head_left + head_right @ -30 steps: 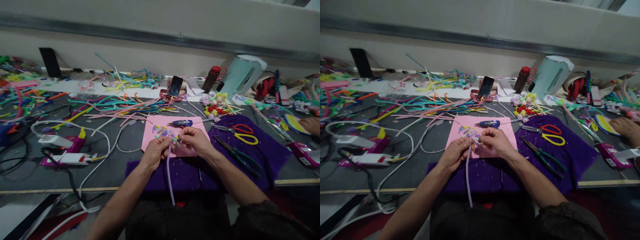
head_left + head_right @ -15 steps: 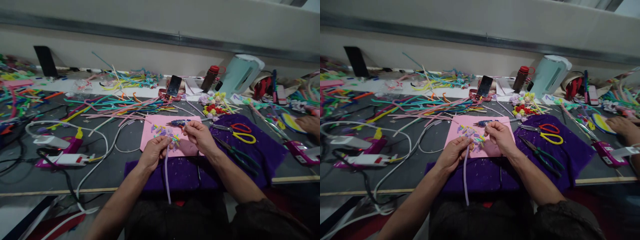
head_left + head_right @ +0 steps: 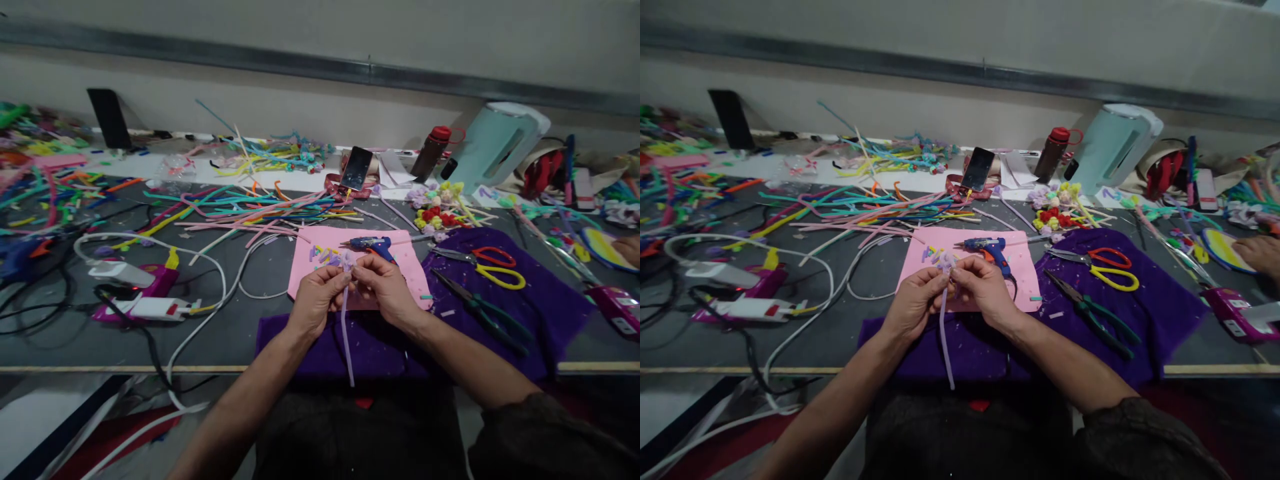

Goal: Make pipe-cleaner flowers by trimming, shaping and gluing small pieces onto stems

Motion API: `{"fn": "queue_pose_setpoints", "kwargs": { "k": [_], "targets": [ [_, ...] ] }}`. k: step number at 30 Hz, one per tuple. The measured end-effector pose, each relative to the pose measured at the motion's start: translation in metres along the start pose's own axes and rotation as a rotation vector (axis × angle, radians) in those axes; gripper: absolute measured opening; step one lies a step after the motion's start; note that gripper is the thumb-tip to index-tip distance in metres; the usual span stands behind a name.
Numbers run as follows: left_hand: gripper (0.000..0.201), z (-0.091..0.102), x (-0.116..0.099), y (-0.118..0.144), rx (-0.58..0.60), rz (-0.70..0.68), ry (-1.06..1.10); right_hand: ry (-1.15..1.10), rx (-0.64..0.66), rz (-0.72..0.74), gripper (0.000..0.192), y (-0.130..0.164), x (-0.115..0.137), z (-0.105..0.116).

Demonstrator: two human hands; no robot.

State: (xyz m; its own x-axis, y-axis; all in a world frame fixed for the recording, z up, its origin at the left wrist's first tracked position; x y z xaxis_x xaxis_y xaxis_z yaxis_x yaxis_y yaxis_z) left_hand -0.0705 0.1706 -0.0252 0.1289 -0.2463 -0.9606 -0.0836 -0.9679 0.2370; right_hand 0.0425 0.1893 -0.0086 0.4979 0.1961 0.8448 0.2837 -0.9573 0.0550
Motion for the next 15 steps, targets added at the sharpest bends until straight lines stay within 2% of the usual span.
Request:
{"fn": "queue_pose_setpoints", "kwargs": {
  "k": [5, 9, 15],
  "targets": [
    [0.029, 0.0, -0.0023, 0.0019, 0.004, -0.021, -0.01, -0.013, 0.007, -0.016, 0.022, 0.0003, -0.0036, -0.0027],
    [0.029, 0.0011, 0.0004, 0.0006, 0.018, -0.021, -0.029, -0.039, 0.04, -0.091, 0.022, -0.0004, -0.0028, -0.002],
    [0.028, -0.0003, 0.0043, -0.0005, 0.073, 0.004, -0.09, -0.011, 0.077, -0.134, 0.022, -0.0028, -0.0003, 0.0019]
  ]
}}
Point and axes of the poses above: each hand's wrist, its own y-axis away from the middle knuckle, its own z-axis out of the back of the hand, x = y × z, the point moved 6 cm from there along -y, towards the middle knuckle, and after that the axes turned 15 degrees about -y, right-handed, at the moved point
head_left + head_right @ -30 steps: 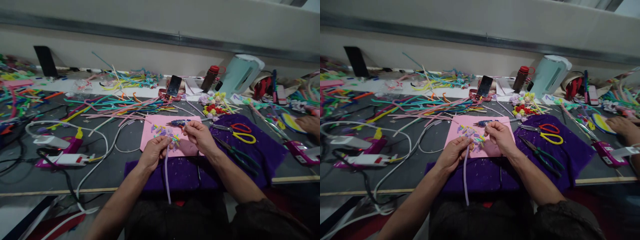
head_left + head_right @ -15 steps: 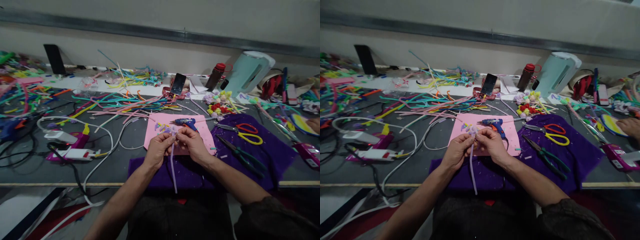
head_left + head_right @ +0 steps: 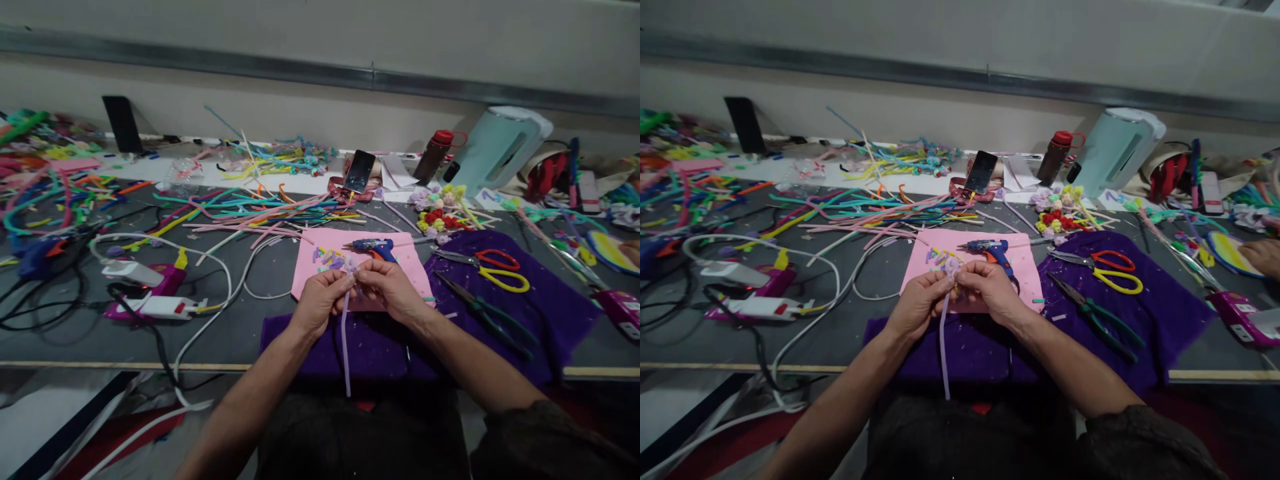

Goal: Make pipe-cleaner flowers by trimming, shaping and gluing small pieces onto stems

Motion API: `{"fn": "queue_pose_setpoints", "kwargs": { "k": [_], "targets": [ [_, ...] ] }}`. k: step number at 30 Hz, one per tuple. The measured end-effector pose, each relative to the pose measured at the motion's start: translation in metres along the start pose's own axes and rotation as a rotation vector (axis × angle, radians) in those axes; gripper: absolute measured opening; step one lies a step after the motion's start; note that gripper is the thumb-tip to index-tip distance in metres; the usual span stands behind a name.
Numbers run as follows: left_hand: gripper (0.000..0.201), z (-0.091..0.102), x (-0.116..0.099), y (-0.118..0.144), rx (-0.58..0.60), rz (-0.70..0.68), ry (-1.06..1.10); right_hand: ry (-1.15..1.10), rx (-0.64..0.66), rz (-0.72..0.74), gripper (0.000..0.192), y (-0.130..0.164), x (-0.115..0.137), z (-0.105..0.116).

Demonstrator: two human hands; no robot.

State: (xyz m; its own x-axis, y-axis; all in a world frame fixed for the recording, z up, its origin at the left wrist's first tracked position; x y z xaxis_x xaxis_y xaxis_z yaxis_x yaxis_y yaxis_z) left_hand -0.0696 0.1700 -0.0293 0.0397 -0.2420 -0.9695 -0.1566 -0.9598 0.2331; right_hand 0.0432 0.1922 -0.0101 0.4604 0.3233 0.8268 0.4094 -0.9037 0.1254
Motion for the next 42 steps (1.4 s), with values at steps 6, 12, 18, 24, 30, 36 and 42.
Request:
{"fn": "queue_pose_setpoints", "kwargs": {
  "k": [6, 12, 18, 24, 30, 36, 42],
  "targets": [
    [0.028, 0.001, -0.001, 0.0, -0.007, -0.01, 0.027, -0.022, 0.04, -0.024, 0.021, 0.0, -0.001, -0.002],
    [0.025, 0.002, -0.004, 0.0, -0.024, -0.023, 0.0, -0.077, 0.048, -0.089, 0.021, -0.002, -0.006, 0.001],
    [0.026, 0.0, -0.006, 0.0, -0.008, -0.014, 0.003, -0.076, 0.088, -0.14, 0.025, -0.001, -0.007, -0.004],
    [0.028, 0.008, -0.003, -0.003, -0.041, 0.033, 0.096, 0.514, -0.186, 0.33, 0.022, 0.002, 0.071, 0.05],
    [0.025, 0.009, -0.005, -0.002, -0.042, 0.011, 0.116, 1.269, -0.302, 0.193, 0.03, -0.015, 0.064, 0.089],
    [0.024, 0.009, -0.005, -0.002, -0.043, 0.004, 0.105, 1.391, -0.395, 0.098, 0.023, -0.024, 0.049, 0.087],
    [0.027, 0.01, -0.003, -0.002, -0.047, 0.004, 0.093, 1.152, -0.41, 0.204, 0.021, -0.02, 0.055, 0.095]
  ]
}}
Point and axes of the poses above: each hand's wrist, its own y-axis away from the middle knuckle, its own z-axis out of the back of the hand, x = y × z, the point moved 6 cm from there along -y, towards the middle knuckle, and after that the axes turned 15 degrees about -y, right-handed, at the moved point
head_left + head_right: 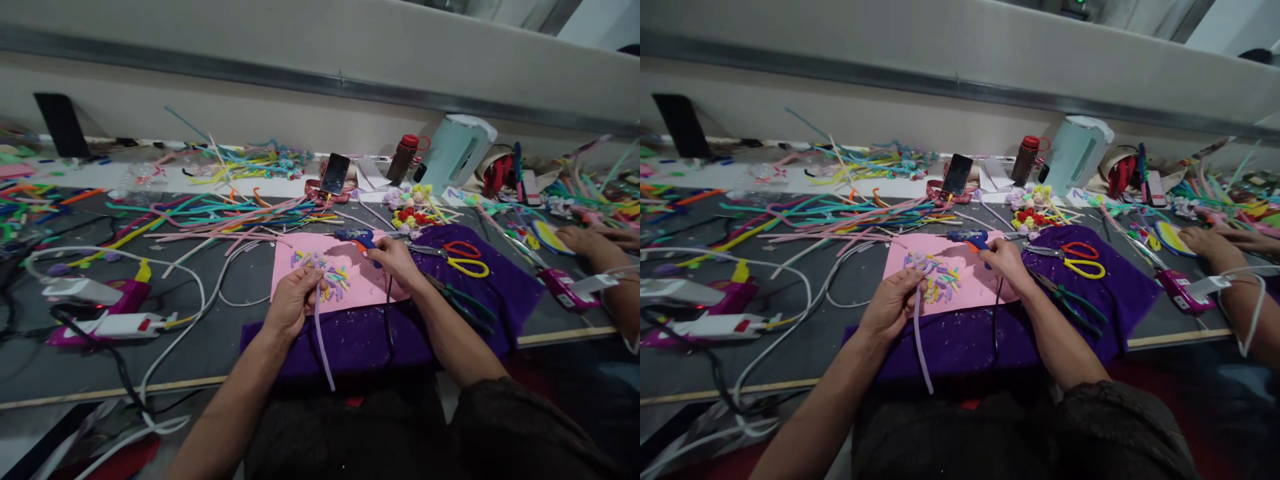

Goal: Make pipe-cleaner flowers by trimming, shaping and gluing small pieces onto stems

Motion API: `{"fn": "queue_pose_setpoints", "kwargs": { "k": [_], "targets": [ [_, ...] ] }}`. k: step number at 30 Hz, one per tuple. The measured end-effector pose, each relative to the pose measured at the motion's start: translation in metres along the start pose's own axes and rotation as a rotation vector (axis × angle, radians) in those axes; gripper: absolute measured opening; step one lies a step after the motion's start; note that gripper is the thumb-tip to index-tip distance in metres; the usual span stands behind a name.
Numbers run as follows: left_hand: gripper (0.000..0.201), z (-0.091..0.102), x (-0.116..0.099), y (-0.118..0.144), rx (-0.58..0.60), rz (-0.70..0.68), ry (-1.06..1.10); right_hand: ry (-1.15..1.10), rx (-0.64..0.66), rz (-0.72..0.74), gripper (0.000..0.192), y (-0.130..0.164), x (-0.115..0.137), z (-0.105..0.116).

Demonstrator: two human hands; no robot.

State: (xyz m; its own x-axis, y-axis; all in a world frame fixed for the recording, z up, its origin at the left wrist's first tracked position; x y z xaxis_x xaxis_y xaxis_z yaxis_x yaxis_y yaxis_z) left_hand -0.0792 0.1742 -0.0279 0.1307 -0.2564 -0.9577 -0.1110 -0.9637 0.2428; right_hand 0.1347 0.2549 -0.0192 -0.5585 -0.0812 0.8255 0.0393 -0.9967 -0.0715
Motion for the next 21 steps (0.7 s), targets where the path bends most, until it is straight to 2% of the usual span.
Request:
{"fn": "queue_pose_setpoints", "kwargs": {
  "k": [3, 7, 9, 11, 16, 21],
  "targets": [
    [0.026, 0.0, 0.0, 0.001, -0.004, 0.0, -0.001, -0.3, -0.118, 0.052, 0.018, 0.003, 0.005, 0.006],
    [0.027, 0.001, -0.001, 0.001, -0.013, 0.019, 0.022, -0.503, -0.349, 0.267, 0.021, 0.017, 0.03, 0.027],
    [0.026, 0.002, -0.003, 0.001, -0.03, 0.012, 0.039, -0.611, -0.359, 0.314, 0.021, 0.024, 0.04, 0.032],
    [0.026, 0.003, -0.005, 0.001, -0.044, 0.012, 0.046, -0.737, -0.271, 0.259, 0.019, 0.027, 0.044, 0.029],
    [0.029, 0.006, -0.004, 0.003, -0.074, 0.046, 0.045, -1.014, 0.05, -0.004, 0.018, 0.034, 0.044, 0.003],
    [0.031, 0.011, -0.007, 0.004, -0.134, 0.006, 0.055, -1.143, 0.291, -0.065, 0.035, 0.053, 0.064, -0.01]
  ]
}}
Point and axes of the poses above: each hand's wrist, its own y-axis away from the middle knuckle, its own z-axis out of the back of the hand, x = y × z, the point moved 6 cm from there along -y, towards the middle knuckle, and after that the axes turned 15 degrees about -y, right-handed, at the moved point
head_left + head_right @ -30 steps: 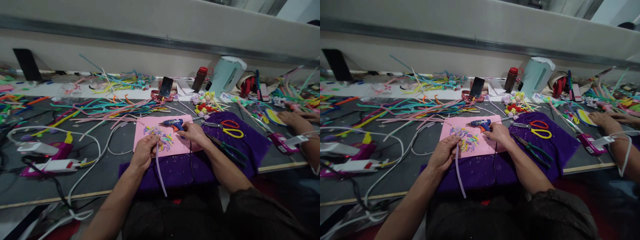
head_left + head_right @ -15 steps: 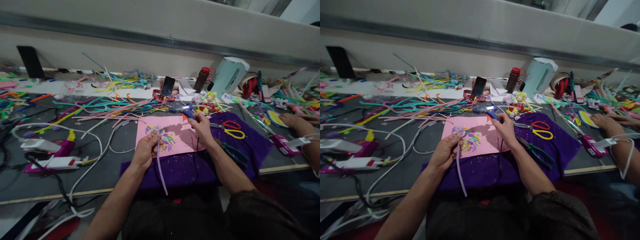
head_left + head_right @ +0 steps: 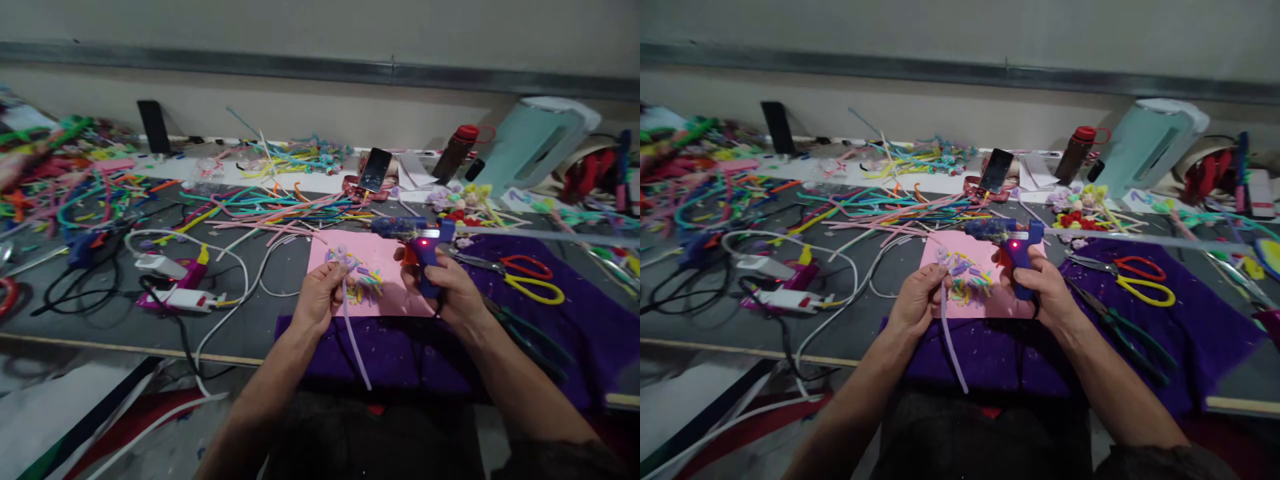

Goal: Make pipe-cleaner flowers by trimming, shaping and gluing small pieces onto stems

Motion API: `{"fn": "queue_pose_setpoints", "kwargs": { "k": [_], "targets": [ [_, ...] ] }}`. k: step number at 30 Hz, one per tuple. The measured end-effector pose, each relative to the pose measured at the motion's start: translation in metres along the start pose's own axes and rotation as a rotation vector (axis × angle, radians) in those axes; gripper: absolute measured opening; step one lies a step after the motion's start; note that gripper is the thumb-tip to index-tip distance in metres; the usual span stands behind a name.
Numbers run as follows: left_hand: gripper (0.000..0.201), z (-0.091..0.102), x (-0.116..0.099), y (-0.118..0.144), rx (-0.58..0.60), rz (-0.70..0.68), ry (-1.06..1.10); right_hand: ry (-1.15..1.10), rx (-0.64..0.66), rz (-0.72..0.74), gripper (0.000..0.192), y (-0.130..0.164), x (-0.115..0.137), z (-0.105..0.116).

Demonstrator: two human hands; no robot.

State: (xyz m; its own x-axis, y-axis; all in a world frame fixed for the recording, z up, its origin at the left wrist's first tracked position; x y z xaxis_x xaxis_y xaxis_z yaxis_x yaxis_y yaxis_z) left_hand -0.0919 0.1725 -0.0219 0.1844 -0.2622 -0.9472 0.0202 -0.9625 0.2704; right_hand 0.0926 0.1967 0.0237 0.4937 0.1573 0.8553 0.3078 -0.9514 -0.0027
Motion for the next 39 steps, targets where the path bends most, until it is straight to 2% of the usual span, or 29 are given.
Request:
{"fn": "queue_pose_setpoints", "kwargs": {
  "k": [3, 5, 8, 12, 14, 22, 29, 39],
  "targets": [
    [0.031, 0.003, -0.002, 0.0, -0.045, -0.028, -0.011, 0.065, 0.095, -0.089, 0.033, 0.009, -0.003, -0.014],
    [0.031, 0.004, -0.003, -0.001, -0.065, -0.057, -0.012, 0.164, 0.102, -0.082, 0.029, 0.014, -0.003, -0.015],
    [0.029, 0.006, -0.003, -0.001, -0.097, -0.076, 0.006, 0.364, 0.087, 0.024, 0.023, 0.02, -0.001, -0.011],
    [0.029, 0.009, -0.003, -0.002, -0.13, -0.087, -0.001, 0.728, 0.127, 0.154, 0.027, 0.027, 0.003, -0.013],
    [0.029, 0.01, -0.004, -0.002, -0.138, -0.103, -0.013, 0.822, 0.156, 0.181, 0.029, 0.029, 0.003, -0.015],
    [0.03, 0.01, -0.004, -0.001, -0.149, -0.107, -0.053, 0.833, 0.24, 0.196, 0.027, 0.03, 0.001, -0.021],
    [0.029, 0.01, -0.004, -0.002, -0.138, -0.117, -0.087, 0.956, 0.134, 0.233, 0.025, 0.03, 0.001, -0.017],
    [0.03, 0.008, -0.003, -0.002, -0.123, -0.133, -0.082, 1.03, 0.15, 0.275, 0.028, 0.029, 0.001, -0.022]
  ]
}}
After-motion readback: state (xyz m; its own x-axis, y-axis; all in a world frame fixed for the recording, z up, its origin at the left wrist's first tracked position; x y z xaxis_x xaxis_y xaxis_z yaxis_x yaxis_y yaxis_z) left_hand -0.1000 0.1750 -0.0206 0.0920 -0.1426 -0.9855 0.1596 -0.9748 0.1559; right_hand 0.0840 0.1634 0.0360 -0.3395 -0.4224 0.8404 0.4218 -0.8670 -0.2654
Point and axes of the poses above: each hand's wrist, its own y-axis away from the middle knuckle, its own z-axis out of the back of the hand, x = y × z, the point moved 6 cm from there along -y, towards the middle knuckle, and after that the axes turned 15 degrees about -y, right-handed, at the moved point
